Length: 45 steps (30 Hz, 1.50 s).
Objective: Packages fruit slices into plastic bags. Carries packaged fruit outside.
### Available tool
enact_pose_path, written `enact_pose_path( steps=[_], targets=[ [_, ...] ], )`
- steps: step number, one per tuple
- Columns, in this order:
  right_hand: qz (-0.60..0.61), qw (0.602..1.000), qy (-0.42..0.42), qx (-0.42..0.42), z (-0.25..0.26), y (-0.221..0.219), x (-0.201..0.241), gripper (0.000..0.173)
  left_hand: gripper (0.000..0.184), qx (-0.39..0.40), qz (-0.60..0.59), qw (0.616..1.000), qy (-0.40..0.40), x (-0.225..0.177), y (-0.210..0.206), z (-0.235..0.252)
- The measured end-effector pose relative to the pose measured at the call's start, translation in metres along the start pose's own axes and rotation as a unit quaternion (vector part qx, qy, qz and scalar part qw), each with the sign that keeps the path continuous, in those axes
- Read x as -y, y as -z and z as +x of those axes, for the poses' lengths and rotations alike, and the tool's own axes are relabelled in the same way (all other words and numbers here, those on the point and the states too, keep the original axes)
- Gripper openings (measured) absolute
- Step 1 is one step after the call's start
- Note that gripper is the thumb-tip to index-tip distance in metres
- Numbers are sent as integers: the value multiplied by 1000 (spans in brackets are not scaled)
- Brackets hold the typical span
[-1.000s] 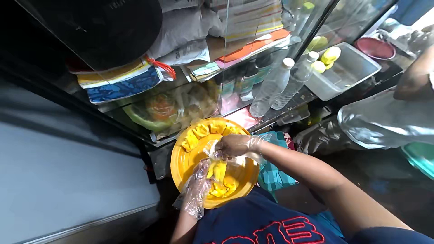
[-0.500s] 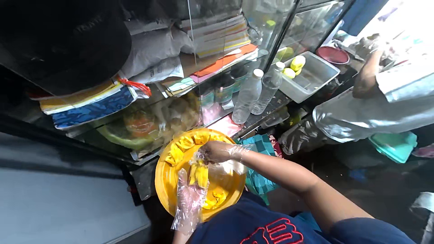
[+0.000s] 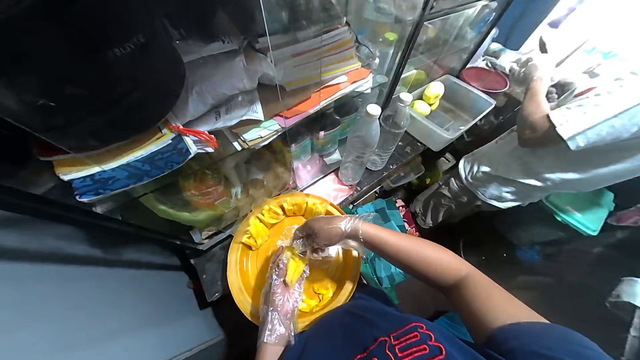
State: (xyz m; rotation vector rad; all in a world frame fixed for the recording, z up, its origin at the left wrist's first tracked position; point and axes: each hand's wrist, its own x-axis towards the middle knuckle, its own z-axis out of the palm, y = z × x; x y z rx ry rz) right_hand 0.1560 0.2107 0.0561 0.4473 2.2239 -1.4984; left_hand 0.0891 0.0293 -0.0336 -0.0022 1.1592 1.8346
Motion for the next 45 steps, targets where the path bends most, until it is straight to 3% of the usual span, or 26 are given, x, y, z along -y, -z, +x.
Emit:
enact_pose_path(
  steps=[3,7,15,20,25,28,40,45],
  targets=[
    [29,999,-12,-7,1,-2,-2,21,37,-9,54,998,-13,-1,-1,-3],
    [-34,999,4,20,-2,0,-2,23,40,-26,189,981,-45,-2,3,-7],
    [6,997,-11,72,-9,1,2,34,41,-12,73,997,-25,2,4,0],
    [34,998,-4,48,-8,-1,-2,30,40,-7,33,999,-15,3,3,4],
    [-6,1000,-9,10,-4,-2,-2,20,41,-10,28,1000,1,0,-1,1],
    [-32,999,2,11,-4,-1,-1,23,38,-17,-1,1000,-2,0,-3,3],
    [85,996,-38,6,-3,-9,1,25,41,-36,117,992,-41,1,1,-1],
    [73,996,-44,-34,1,-15,5,22,43,-33,206,975,-81,-6,-5,-7]
  ],
)
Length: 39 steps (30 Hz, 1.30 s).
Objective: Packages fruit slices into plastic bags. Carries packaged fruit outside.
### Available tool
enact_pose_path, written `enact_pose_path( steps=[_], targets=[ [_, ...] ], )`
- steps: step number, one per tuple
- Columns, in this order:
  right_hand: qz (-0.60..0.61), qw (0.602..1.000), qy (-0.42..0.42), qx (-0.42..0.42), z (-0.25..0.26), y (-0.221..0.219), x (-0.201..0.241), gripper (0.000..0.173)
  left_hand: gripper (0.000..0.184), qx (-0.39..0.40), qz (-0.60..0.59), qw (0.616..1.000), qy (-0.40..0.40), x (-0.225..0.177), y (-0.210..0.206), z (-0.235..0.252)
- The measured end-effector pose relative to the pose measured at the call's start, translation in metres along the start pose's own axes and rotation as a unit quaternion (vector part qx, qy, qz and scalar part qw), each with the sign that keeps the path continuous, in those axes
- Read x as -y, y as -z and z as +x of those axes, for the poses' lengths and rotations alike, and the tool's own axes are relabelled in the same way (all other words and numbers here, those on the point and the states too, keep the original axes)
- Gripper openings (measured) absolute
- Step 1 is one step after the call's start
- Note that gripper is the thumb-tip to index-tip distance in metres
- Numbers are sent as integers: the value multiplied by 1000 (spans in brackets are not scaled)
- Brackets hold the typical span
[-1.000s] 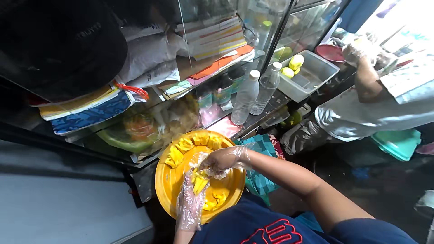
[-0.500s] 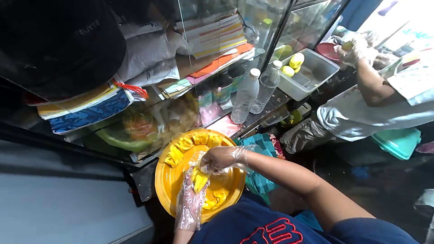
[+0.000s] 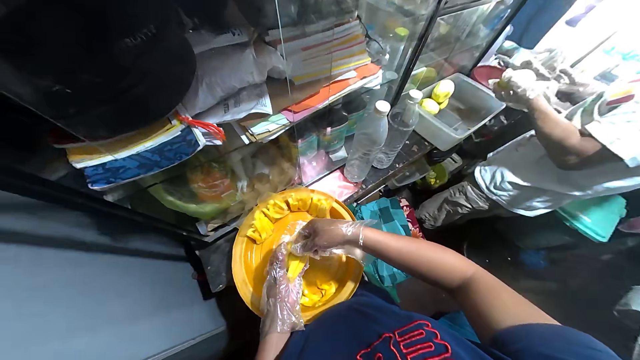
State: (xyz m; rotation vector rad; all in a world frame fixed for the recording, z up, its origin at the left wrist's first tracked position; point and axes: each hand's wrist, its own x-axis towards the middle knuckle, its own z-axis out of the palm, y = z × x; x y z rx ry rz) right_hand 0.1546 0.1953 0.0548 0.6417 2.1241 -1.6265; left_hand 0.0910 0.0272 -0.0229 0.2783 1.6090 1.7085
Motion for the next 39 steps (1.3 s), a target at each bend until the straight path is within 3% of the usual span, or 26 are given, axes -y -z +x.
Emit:
enact_pose_path(
  steps=[3,12,16,22,26,32,39],
  targets=[
    [17,1000,4,3,1,-2,0,19,42,-17,-8,1000,12,0,0,3],
    [124,992,-8,10,4,1,-7,15,45,-3,-205,975,85,2,2,10],
    [143,989,-13,16,5,2,-10,16,41,26,-177,976,120,4,8,11],
    [46,997,-20,54,0,-5,-6,21,35,6,-96,991,94,-1,5,0],
    [30,997,-22,67,-2,-5,-4,20,44,16,-17,997,76,1,8,3],
    [39,999,3,11,4,4,-12,19,43,4,-188,972,142,-6,5,9],
    [-69,995,-15,-64,9,8,-10,10,45,38,-191,973,126,-8,9,8]
  ],
)
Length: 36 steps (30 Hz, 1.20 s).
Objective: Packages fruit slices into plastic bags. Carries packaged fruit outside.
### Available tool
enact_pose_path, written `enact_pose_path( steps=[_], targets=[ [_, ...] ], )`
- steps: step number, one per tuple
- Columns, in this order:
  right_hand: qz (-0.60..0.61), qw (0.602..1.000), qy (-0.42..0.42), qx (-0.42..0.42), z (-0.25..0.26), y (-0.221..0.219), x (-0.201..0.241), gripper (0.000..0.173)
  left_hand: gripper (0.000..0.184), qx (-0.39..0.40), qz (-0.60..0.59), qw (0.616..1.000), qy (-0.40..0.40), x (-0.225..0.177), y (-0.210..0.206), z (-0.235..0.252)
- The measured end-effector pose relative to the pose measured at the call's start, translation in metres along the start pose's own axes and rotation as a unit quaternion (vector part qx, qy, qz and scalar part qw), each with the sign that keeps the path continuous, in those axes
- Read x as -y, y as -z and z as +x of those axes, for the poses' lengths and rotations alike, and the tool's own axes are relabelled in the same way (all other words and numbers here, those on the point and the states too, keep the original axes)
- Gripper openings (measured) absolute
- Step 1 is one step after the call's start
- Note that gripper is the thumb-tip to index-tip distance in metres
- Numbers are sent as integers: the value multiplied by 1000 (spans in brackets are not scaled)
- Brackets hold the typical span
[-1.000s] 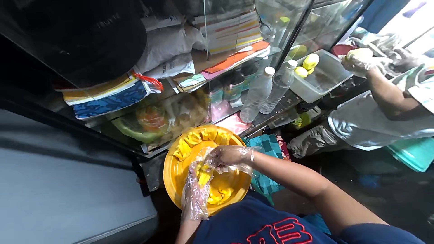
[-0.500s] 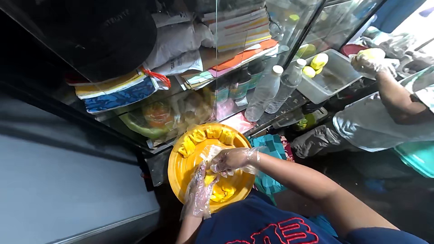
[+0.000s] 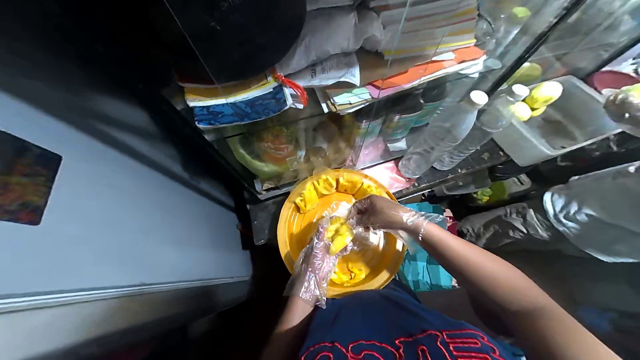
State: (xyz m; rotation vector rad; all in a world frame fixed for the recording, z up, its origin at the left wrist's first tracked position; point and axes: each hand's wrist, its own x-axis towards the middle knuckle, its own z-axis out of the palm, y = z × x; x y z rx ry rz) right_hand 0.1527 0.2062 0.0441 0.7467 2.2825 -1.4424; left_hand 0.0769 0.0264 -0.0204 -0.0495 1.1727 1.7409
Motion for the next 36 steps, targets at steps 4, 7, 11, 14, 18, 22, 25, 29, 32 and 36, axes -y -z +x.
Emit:
enact_pose_path(
  steps=[4,7,11,14,18,22,25,29,32,36],
  targets=[
    [7,1000,16,10,-1,0,0,16,45,7,-13,1000,-22,2,5,2],
    [-46,998,42,18,-2,-4,2,26,44,10,-15,1000,-24,2,6,3],
    [-78,995,52,-47,0,-18,5,16,49,26,-14,999,-33,5,10,6],
    [-81,993,67,-54,-2,-20,6,16,47,-24,-21,999,-17,-2,2,5],
    [-75,993,58,-64,-3,-24,10,16,47,-11,-23,1000,0,-4,1,4],
    [-76,993,81,-48,-3,-31,10,19,44,-13,-9,1000,3,-1,2,4],
    [-125,985,117,-31,-5,-23,10,24,38,10,17,1000,-17,2,8,4],
    [-144,980,115,-72,-8,-10,8,21,39,-19,24,999,-24,0,6,3],
    [-122,976,122,-132,-10,-3,5,16,40,-20,30,999,-35,-2,7,3],
    [-93,965,137,-206,-18,11,1,13,39,-43,42,997,-41,-2,12,5]
  ],
)
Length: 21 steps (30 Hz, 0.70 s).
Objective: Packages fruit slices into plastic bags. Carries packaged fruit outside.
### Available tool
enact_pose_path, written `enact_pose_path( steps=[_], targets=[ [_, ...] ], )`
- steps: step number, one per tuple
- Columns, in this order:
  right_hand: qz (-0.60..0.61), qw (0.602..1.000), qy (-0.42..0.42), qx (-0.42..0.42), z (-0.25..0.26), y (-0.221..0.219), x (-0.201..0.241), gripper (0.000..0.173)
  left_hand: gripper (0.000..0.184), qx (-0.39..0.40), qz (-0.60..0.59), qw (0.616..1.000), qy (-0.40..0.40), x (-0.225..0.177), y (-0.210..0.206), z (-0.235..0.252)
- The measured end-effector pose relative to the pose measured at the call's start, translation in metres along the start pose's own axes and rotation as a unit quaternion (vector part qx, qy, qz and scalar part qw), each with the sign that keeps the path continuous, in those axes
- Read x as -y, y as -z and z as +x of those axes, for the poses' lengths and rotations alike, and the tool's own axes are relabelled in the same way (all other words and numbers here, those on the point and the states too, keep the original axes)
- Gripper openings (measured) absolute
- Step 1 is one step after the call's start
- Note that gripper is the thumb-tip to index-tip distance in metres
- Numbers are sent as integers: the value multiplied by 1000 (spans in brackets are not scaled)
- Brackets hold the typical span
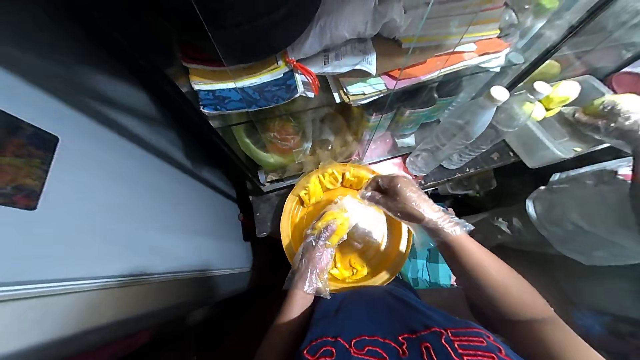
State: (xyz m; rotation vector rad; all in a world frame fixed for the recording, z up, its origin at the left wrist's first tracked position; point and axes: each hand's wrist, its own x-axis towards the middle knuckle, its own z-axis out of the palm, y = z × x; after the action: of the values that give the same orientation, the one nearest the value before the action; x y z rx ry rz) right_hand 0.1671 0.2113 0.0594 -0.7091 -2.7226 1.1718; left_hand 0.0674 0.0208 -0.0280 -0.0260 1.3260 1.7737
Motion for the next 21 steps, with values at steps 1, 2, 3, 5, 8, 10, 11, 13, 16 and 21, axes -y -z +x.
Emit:
enact_pose_path(
  steps=[1,2,3,5,8,10,11,13,16,21],
  targets=[
    [21,1000,-3,-16,-1,4,-3,14,39,-4,-2,1000,3,-1,0,0],
    [47,999,-12,-22,-2,7,-4,17,39,-8,-2,1000,5,-2,-1,-1],
    [70,997,-24,-15,-2,8,-6,23,39,-15,-6,1000,7,-4,-3,-2],
    [90,994,-48,37,1,7,-8,40,38,-25,-18,999,15,-7,-8,-4],
    [84,988,-54,116,10,-10,-5,43,35,-1,-36,999,20,-5,-6,0],
    [65,992,-18,107,16,-19,2,19,31,46,-63,997,7,-6,0,2],
    [59,993,-10,107,18,-18,10,13,32,68,-86,994,0,-8,3,3],
    [54,992,19,109,23,-11,21,11,60,97,-99,990,-14,-16,11,7],
    [31,988,82,129,31,0,31,13,80,163,-13,985,-54,-35,28,9],
    [-5,979,155,133,36,0,50,15,29,194,202,957,-71,-65,31,-6]
  ],
)
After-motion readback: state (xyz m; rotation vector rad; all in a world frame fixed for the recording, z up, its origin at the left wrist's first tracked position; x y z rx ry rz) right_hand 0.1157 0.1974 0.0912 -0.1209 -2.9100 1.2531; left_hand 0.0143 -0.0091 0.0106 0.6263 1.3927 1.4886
